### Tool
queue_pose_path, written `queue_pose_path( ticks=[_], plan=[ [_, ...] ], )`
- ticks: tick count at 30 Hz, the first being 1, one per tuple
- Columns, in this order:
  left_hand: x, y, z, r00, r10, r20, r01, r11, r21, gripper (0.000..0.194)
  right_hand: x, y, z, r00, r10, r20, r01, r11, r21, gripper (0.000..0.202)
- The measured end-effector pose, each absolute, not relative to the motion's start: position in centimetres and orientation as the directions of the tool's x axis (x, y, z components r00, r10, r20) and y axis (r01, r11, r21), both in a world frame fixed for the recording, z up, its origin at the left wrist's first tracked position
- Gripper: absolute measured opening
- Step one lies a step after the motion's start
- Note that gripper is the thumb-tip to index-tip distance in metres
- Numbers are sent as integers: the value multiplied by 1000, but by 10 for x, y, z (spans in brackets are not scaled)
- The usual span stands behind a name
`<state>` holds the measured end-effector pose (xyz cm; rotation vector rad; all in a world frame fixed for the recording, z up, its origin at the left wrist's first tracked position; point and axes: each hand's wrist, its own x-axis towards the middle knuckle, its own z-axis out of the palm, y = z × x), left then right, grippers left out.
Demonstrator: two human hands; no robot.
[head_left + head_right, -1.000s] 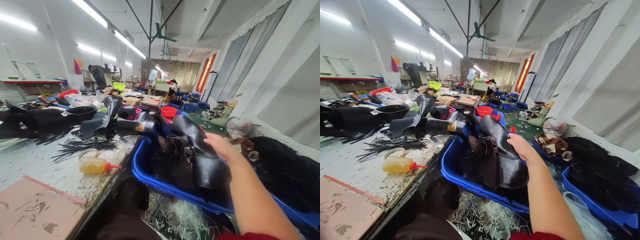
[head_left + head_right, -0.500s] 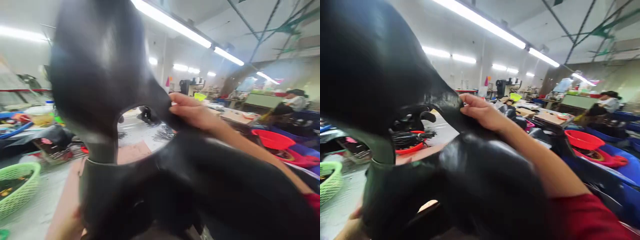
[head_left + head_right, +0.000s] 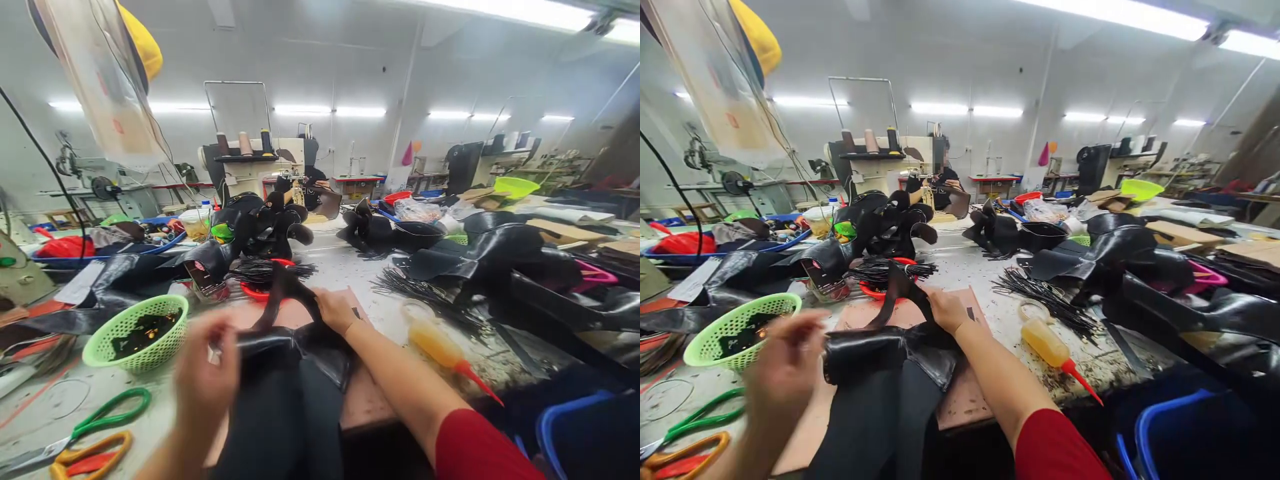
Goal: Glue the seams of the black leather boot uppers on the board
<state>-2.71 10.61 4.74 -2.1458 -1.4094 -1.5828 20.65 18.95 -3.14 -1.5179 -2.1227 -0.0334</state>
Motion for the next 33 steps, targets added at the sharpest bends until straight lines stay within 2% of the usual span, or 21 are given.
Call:
queue_pose_path(
  ticks=[1,2,4,7,10,14,19,21,25,27,29,30,33],
  plan=[
    [-10,98,28,236,647,725,652,-659,376,18,212,194,-35,-252,868,427,888,383,-255,34],
    [7,91,6,345,685,641,604,-685,407,24,218,198,-37,-269,863,427,889,393,-234,32],
    [36,82,-32,516,772,372,624,-636,453,36,233,207,-37,-297,859,418,896,402,-190,29],
    [63,80,-61,715,699,-24,659,-662,357,67,251,222,-31,-336,863,378,905,407,-124,27],
    [75,86,-53,783,590,-200,623,-738,262,81,253,237,-18,-364,871,331,909,410,-78,27],
    [78,100,-31,807,528,-264,585,-772,246,85,234,231,-1,-254,911,325,954,291,-71,35],
    [61,121,-24,813,492,-312,570,-783,250,88,216,144,-6,-67,972,225,986,98,-132,34],
    [43,130,-17,825,461,-328,551,-787,279,83,219,102,-21,-73,988,138,983,95,-158,45],
    [16,144,8,833,410,-372,531,-781,329,70,225,55,-53,-198,980,-6,910,182,-372,77],
    [26,147,18,809,480,-340,570,-783,249,53,221,55,-61,-216,976,-27,888,185,-421,85],
    [52,150,22,754,609,-247,642,-762,81,28,214,63,-61,-219,975,-47,879,177,-444,88],
    [69,152,20,730,660,-176,671,-741,2,25,211,68,-60,-235,971,-48,871,188,-454,89],
    [109,162,2,739,665,-104,669,-743,5,31,212,79,-49,-321,947,-18,831,272,-486,93]
  ],
)
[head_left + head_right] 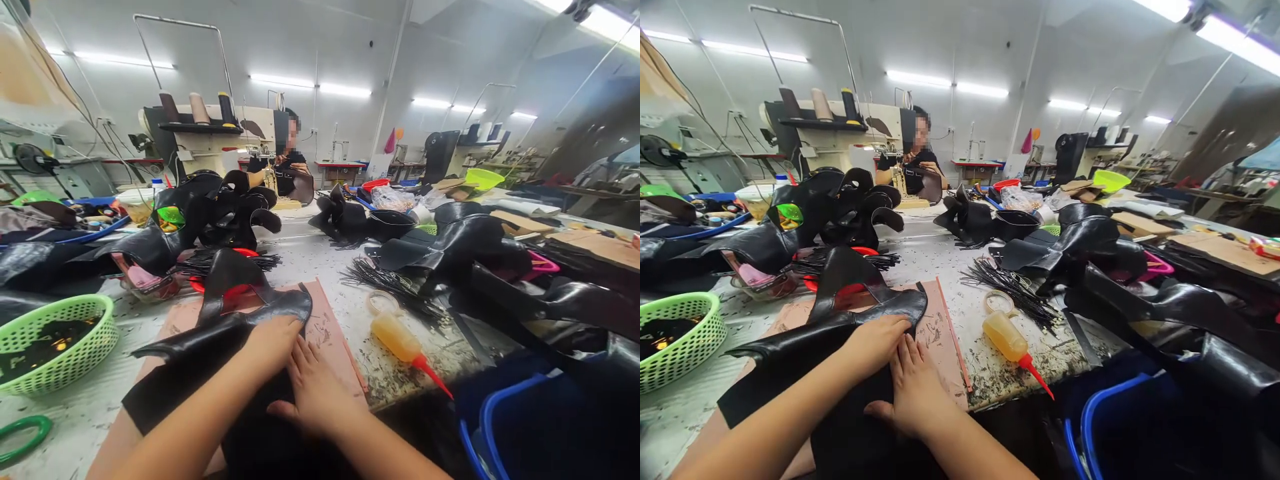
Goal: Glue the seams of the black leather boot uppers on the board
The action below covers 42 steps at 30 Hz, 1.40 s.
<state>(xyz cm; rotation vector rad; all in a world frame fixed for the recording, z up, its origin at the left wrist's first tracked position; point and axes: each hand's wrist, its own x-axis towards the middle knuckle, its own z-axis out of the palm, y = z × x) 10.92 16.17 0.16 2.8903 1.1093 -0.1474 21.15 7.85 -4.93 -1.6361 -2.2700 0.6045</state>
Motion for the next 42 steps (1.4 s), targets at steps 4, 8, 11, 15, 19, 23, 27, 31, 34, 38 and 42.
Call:
queue_pose_path(
  ticks=[4,8,11,15,19,23,27,31,34,38,42],
  plan=[
    [115,176,-28,753,650,-102,657,-753,48,40,255,71,-27,-389,920,-53,807,312,-502,78],
    [103,181,-42,745,660,-96,666,-745,44,44,327,57,-1,122,992,-3,962,-119,-245,49],
    [109,181,-45,702,708,-74,711,-703,16,43,364,59,8,376,916,-140,919,-388,-73,51],
    [122,178,-47,628,777,-25,777,-629,-22,43,380,73,2,420,865,-275,899,-438,-6,47],
    [118,179,-42,648,761,-31,760,-648,-35,42,398,82,-10,422,854,-303,863,-481,-154,42],
    [105,185,-33,718,685,-124,688,-725,-25,58,420,75,-11,394,845,-362,636,-535,-556,40],
    [98,189,-26,727,646,-233,665,-747,3,75,414,67,-18,454,841,-293,-134,-261,-956,59],
    [98,190,-21,719,632,-290,669,-742,41,99,380,83,-35,582,780,-231,-534,152,-831,65],
    [97,190,-18,727,601,-333,655,-752,72,112,353,108,-47,543,803,-245,-630,196,-752,61],
    [97,192,-18,724,592,-354,658,-747,97,114,334,139,-56,584,797,-153,-556,255,-791,47],
    [97,194,-22,722,592,-359,662,-742,107,117,327,158,-58,678,727,-109,-422,264,-867,54]
  ],
)
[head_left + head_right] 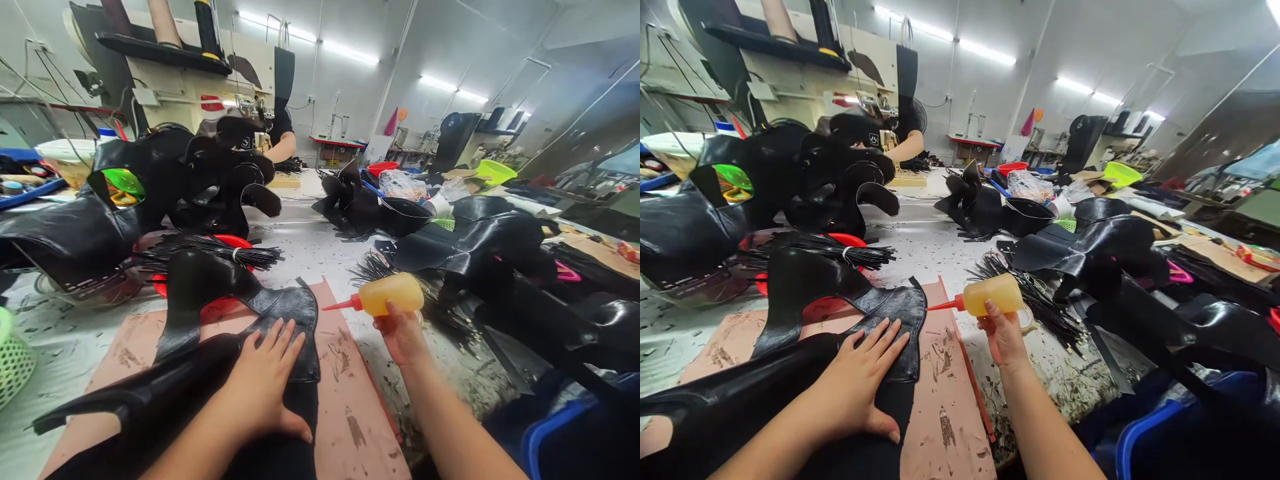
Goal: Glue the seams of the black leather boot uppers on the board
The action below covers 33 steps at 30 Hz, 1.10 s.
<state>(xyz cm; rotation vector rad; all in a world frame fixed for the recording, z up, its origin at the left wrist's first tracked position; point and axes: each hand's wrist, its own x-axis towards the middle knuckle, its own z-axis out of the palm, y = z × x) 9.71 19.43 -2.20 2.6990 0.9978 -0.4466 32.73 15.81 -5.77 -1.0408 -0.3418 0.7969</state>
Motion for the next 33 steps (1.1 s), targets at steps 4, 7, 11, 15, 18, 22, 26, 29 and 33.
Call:
queue_pose_path(
  ticks=[4,7,11,15,18,22,26,29,33],
  plan=[
    [97,197,-25,725,584,-366,656,-746,110,120,323,168,-59,698,704,-128,-376,209,-903,53],
    [98,197,-25,722,584,-372,657,-746,104,121,320,171,-61,696,709,-115,-355,201,-913,50],
    [99,196,-26,718,582,-381,658,-746,101,121,318,174,-65,736,675,-37,-260,232,-937,50],
    [99,195,-26,723,580,-377,656,-747,110,121,316,176,-66,748,664,7,-196,231,-953,49],
    [99,195,-26,728,577,-369,656,-743,132,121,316,177,-67,746,666,17,-177,223,-959,47],
    [99,196,-28,740,582,-338,655,-738,162,120,316,177,-69,742,670,27,-159,215,-964,46],
    [98,196,-30,746,584,-321,651,-741,164,120,317,176,-71,743,669,35,-152,219,-964,45],
    [97,196,-31,743,580,-334,651,-742,159,120,317,176,-72,743,668,41,-146,222,-964,44],
    [98,196,-32,743,581,-333,650,-745,152,120,318,176,-73,743,668,43,-144,222,-964,44]
  ],
)
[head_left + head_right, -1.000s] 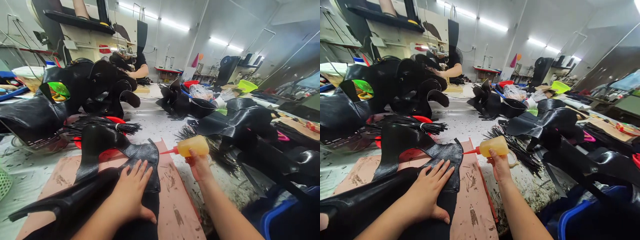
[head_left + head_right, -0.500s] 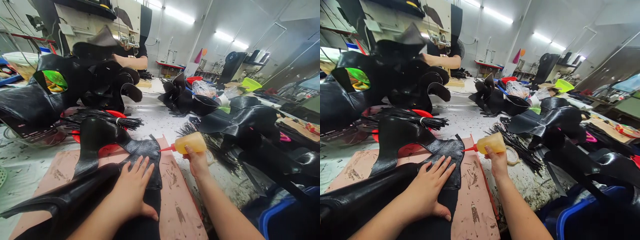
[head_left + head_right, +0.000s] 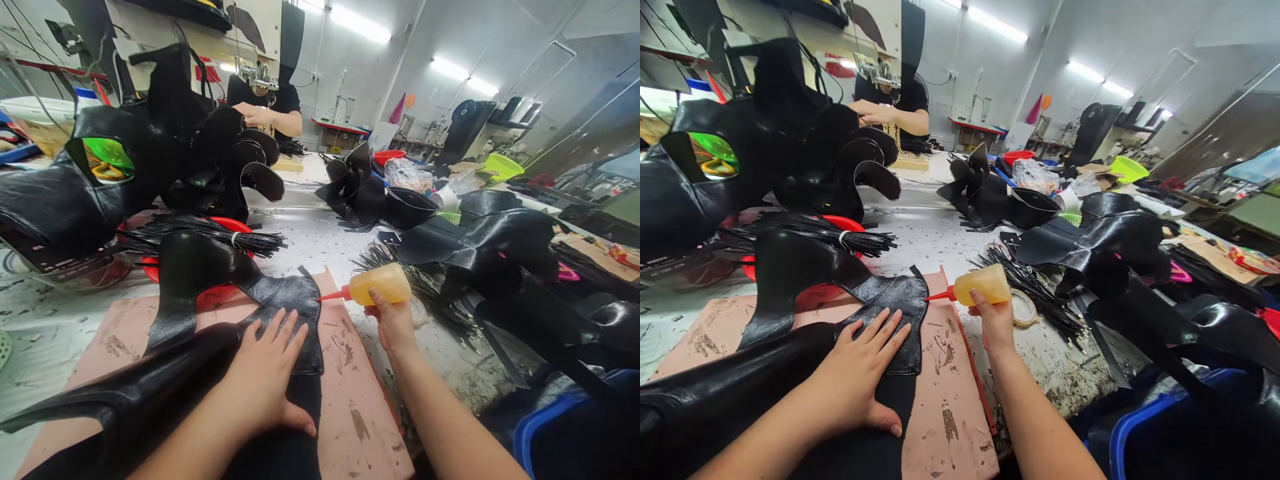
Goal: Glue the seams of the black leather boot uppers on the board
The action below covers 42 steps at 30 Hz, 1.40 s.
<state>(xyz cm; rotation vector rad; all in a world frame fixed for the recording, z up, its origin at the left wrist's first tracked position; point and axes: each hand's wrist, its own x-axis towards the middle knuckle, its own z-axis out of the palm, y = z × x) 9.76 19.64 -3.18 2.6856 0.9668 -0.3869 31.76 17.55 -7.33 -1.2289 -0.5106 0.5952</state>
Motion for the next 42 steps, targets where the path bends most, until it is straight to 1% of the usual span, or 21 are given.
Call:
queue_pose_path(
  ticks=[5,15,23,29,33,42],
  plan=[
    [98,197,-32,744,577,-338,645,-751,138,120,317,175,-73,743,669,31,-150,212,-966,45],
    [100,197,-32,753,575,-320,643,-746,174,117,313,165,-69,723,691,3,-180,193,-965,43],
    [99,195,-30,746,570,-343,639,-758,131,119,305,156,-67,698,716,-13,-183,161,-970,46],
    [99,195,-33,759,579,-296,635,-760,140,118,302,147,-68,701,713,2,-159,159,-974,45],
    [98,194,-34,759,582,-291,637,-756,151,118,301,138,-69,707,707,-22,-175,145,-974,46],
    [99,195,-38,764,572,-300,620,-779,94,120,296,115,-69,725,683,-91,-250,137,-958,49]
  ],
)
